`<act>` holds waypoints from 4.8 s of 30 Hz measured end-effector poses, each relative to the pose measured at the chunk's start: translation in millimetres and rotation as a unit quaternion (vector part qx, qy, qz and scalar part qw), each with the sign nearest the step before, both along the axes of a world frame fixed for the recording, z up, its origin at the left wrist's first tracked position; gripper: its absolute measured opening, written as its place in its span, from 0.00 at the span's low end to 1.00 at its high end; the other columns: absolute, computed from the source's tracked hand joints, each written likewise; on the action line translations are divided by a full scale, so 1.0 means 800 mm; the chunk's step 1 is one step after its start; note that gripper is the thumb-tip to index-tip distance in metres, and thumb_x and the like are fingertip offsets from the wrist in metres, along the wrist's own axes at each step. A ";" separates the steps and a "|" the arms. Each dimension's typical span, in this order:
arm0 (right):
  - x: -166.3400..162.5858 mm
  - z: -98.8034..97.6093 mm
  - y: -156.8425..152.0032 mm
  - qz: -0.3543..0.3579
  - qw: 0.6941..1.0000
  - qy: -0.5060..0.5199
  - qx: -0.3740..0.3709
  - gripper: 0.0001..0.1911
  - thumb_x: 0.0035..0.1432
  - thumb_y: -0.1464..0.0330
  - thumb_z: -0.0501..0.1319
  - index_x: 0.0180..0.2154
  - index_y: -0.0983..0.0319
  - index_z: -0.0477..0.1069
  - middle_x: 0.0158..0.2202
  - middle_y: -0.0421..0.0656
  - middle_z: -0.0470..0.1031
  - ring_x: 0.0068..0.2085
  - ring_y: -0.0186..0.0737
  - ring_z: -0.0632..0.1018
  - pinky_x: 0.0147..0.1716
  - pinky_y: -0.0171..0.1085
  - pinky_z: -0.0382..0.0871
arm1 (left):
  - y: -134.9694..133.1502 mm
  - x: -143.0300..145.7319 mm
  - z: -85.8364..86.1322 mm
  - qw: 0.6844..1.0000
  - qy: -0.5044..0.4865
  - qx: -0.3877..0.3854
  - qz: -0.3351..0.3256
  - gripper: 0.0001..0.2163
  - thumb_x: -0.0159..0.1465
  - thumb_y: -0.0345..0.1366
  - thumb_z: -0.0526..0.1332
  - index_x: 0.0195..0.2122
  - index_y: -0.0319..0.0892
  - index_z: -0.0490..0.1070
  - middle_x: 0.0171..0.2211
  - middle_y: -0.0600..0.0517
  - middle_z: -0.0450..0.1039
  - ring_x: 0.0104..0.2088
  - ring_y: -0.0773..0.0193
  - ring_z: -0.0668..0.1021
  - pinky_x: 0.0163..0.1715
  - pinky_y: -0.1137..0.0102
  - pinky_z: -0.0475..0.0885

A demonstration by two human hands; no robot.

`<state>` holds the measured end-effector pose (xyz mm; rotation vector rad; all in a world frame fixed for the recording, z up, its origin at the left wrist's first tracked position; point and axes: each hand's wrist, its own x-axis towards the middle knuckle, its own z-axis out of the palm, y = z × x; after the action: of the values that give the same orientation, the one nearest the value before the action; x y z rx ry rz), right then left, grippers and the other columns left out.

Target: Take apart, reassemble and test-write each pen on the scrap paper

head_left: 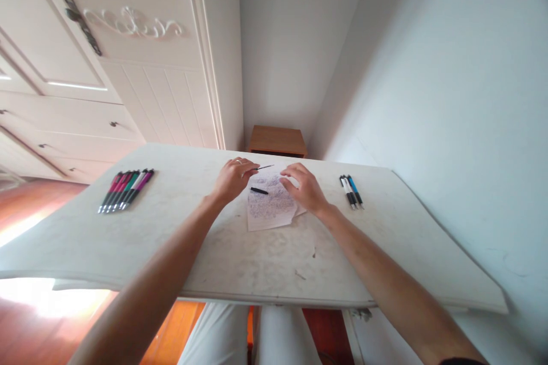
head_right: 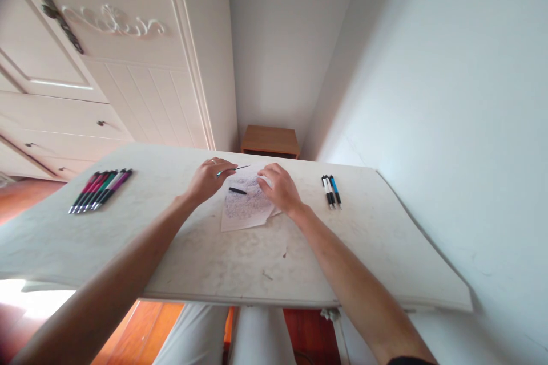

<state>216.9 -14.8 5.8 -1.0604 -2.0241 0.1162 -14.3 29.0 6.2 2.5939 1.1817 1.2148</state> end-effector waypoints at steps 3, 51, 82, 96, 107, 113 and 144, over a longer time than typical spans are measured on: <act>-0.014 -0.009 -0.006 0.013 0.995 -0.094 -0.017 0.11 0.62 0.66 0.60 0.46 0.60 0.75 0.46 0.50 0.73 0.48 0.47 0.74 0.51 0.47 0.67 | 0.000 0.002 0.000 1.000 -0.002 -0.010 -0.001 0.09 0.65 0.33 0.59 0.41 0.43 0.79 0.39 0.47 0.81 0.41 0.56 0.78 0.44 0.60 0.70; 0.017 0.016 0.012 0.055 0.921 0.332 -0.193 0.12 0.53 0.60 0.66 0.36 0.62 0.75 0.35 0.45 0.81 0.39 0.43 0.82 0.38 0.41 0.76 | -0.003 0.003 -0.002 0.995 0.066 -0.059 0.045 0.08 0.63 0.36 0.61 0.43 0.45 0.77 0.42 0.49 0.80 0.43 0.55 0.79 0.46 0.61 0.67; 0.005 0.007 0.009 0.078 0.918 0.324 -0.213 0.13 0.53 0.59 0.66 0.36 0.62 0.75 0.35 0.44 0.80 0.39 0.43 0.82 0.39 0.41 0.77 | -0.012 0.012 0.000 0.997 0.069 -0.042 0.009 0.10 0.64 0.36 0.60 0.45 0.43 0.76 0.42 0.47 0.80 0.44 0.55 0.78 0.46 0.60 0.68; -0.008 -0.007 0.005 0.087 0.923 0.296 -0.232 0.11 0.56 0.62 0.64 0.37 0.62 0.73 0.34 0.45 0.80 0.37 0.42 0.82 0.37 0.39 0.75 | -0.025 0.024 -0.004 0.996 0.082 -0.044 0.007 0.13 0.64 0.36 0.60 0.50 0.45 0.74 0.43 0.50 0.80 0.38 0.57 0.80 0.41 0.65 0.70; -0.011 -0.003 0.006 0.083 0.884 0.360 -0.287 0.14 0.47 0.60 0.70 0.32 0.61 0.73 0.29 0.43 0.80 0.32 0.41 0.81 0.36 0.40 0.77 | -0.029 0.025 -0.002 0.999 0.040 -0.033 -0.003 0.14 0.63 0.37 0.62 0.50 0.45 0.74 0.38 0.51 0.81 0.36 0.59 0.79 0.41 0.66 0.70; -0.010 0.006 0.004 0.091 0.833 0.422 -0.345 0.18 0.41 0.59 0.74 0.31 0.61 0.74 0.28 0.41 0.80 0.33 0.41 0.82 0.39 0.41 0.78 | -0.033 0.029 0.000 0.998 -0.041 -0.035 -0.011 0.13 0.63 0.40 0.62 0.48 0.45 0.74 0.37 0.51 0.81 0.37 0.61 0.80 0.44 0.66 0.72; -0.005 0.007 0.005 0.057 0.822 0.463 -0.327 0.17 0.44 0.57 0.73 0.30 0.62 0.75 0.29 0.42 0.79 0.32 0.41 0.82 0.34 0.38 0.78 | -0.020 0.031 0.011 0.958 -0.248 -0.130 -0.055 0.09 0.60 0.40 0.63 0.35 0.41 0.78 0.37 0.47 0.77 0.39 0.61 0.79 0.39 0.67 0.75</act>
<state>212.5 -10.7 11.2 -0.9731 -1.1246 1.2184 10.1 12.7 14.8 1.9730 0.9960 1.4540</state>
